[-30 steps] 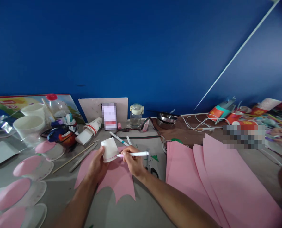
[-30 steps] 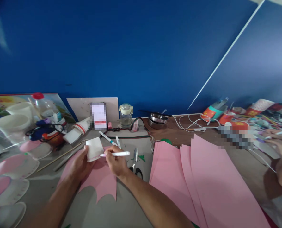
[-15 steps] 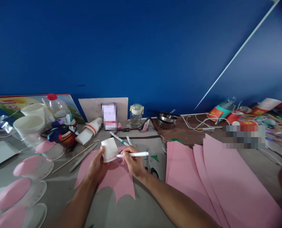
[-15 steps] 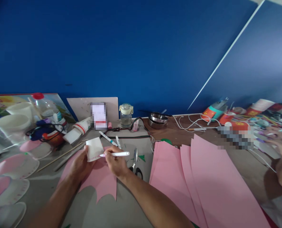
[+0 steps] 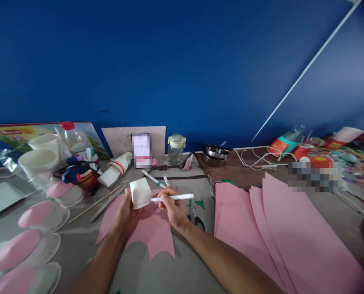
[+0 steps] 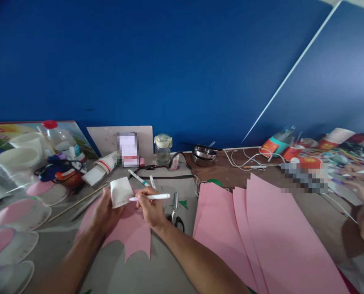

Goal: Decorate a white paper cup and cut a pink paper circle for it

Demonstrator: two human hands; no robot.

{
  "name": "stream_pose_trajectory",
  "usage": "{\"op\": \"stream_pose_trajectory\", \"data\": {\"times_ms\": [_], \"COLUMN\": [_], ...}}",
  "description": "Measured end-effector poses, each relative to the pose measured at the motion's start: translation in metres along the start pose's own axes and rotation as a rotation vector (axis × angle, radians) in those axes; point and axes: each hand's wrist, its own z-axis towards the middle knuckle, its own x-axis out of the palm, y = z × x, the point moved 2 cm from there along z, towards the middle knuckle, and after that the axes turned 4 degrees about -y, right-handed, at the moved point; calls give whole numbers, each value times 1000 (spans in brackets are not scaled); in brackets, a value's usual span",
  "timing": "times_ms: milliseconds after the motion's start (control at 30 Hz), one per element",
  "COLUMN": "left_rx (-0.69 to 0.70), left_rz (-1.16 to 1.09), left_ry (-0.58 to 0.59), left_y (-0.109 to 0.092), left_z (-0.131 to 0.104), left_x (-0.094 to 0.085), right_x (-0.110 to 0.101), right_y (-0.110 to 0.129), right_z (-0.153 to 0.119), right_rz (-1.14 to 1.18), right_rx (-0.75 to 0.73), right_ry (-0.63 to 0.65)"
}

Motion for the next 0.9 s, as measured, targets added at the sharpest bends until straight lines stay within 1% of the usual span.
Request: {"op": "stream_pose_trajectory", "data": {"times_ms": [200, 333, 567, 733, 900], "left_rx": [77, 85, 90, 87, 81], "left_rz": [74, 98, 99, 88, 89], "left_ry": [18, 24, 5, 7, 4], "left_y": [1, 1, 1, 0, 1], "left_z": [-3, -2, -3, -4, -4], "left_x": [-1, -3, -1, 0, 0], "right_x": [2, 1, 1, 0, 0], "right_y": [2, 6, 8, 6, 5], "right_z": [-2, -4, -5, -4, -4], "right_rz": [-14, -100, -194, -214, -168], "right_rx": [-31, -108, -147, -161, -117], "right_ry": [36, 56, 78, 91, 77]}}
